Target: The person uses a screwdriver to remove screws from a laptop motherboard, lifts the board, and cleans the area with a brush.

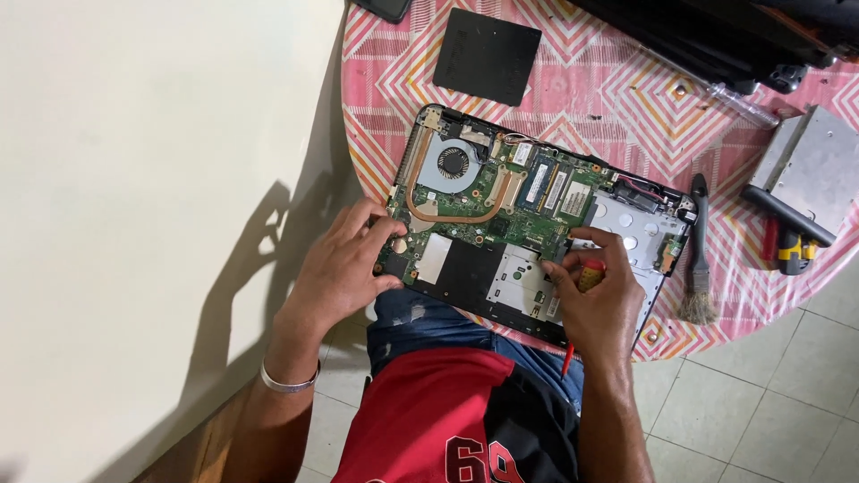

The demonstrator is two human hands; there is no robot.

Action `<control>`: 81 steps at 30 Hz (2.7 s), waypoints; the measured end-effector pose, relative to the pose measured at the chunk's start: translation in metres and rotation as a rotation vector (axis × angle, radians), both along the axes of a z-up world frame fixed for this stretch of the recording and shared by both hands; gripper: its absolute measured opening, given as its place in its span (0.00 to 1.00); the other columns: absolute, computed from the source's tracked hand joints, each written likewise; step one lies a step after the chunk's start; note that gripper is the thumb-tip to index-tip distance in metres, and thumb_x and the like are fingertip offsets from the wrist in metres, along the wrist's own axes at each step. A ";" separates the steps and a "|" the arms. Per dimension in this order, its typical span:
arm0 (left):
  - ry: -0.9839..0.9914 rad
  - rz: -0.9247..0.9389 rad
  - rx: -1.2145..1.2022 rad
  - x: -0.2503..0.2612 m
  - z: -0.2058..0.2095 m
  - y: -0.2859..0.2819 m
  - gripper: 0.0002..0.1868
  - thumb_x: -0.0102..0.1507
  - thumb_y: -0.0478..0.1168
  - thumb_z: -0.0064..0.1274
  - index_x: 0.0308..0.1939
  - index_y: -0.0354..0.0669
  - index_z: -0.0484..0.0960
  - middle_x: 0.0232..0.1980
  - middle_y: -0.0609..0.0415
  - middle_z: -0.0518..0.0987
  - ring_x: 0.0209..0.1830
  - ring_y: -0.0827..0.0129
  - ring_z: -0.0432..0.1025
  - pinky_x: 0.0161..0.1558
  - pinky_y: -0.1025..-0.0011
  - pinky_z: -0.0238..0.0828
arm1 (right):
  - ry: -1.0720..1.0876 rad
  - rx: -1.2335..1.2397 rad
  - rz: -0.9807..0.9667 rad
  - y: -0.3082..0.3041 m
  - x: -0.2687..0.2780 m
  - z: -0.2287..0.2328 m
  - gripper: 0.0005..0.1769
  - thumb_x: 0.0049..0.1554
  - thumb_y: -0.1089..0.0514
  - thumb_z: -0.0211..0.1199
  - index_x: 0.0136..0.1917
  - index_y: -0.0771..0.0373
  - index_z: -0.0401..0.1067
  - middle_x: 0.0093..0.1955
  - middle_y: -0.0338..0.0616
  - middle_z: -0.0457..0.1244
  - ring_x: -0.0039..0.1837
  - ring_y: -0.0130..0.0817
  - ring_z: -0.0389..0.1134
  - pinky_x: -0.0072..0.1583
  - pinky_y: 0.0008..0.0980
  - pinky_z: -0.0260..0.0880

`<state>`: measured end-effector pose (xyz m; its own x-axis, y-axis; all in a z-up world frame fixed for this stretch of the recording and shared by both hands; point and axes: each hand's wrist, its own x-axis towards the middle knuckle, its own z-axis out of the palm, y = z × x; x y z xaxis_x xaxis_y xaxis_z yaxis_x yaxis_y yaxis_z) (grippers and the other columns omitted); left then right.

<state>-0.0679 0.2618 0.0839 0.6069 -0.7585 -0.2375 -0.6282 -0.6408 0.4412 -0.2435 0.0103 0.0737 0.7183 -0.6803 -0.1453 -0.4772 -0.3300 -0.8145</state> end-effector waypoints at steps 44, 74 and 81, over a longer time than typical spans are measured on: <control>1.006 1.160 -0.952 -0.087 -0.031 0.041 0.17 0.63 0.26 0.54 0.57 0.23 0.79 0.50 0.30 0.85 0.48 0.51 0.83 0.51 0.56 0.84 | -0.092 1.313 0.389 0.083 0.042 -0.004 0.29 0.59 0.66 0.55 0.71 0.81 0.59 0.26 0.57 0.63 0.18 0.29 0.61 0.19 0.20 0.56; 0.505 0.934 -0.677 -0.078 -0.029 0.040 0.14 0.62 0.35 0.62 0.51 0.35 0.87 0.41 0.41 0.87 0.40 0.57 0.84 0.42 0.63 0.85 | 0.263 -0.342 0.667 0.121 0.045 -0.021 0.12 0.64 0.49 0.62 0.56 0.55 0.66 0.23 0.44 0.66 0.28 0.47 0.72 0.36 0.42 0.75; 0.191 0.775 -0.727 -0.051 -0.049 0.021 0.14 0.62 0.31 0.62 0.52 0.39 0.88 0.42 0.42 0.83 0.36 0.54 0.81 0.36 0.65 0.83 | 0.301 -0.488 0.653 0.117 0.052 -0.036 0.17 0.54 0.40 0.67 0.47 0.48 0.68 0.25 0.43 0.67 0.32 0.51 0.73 0.39 0.51 0.74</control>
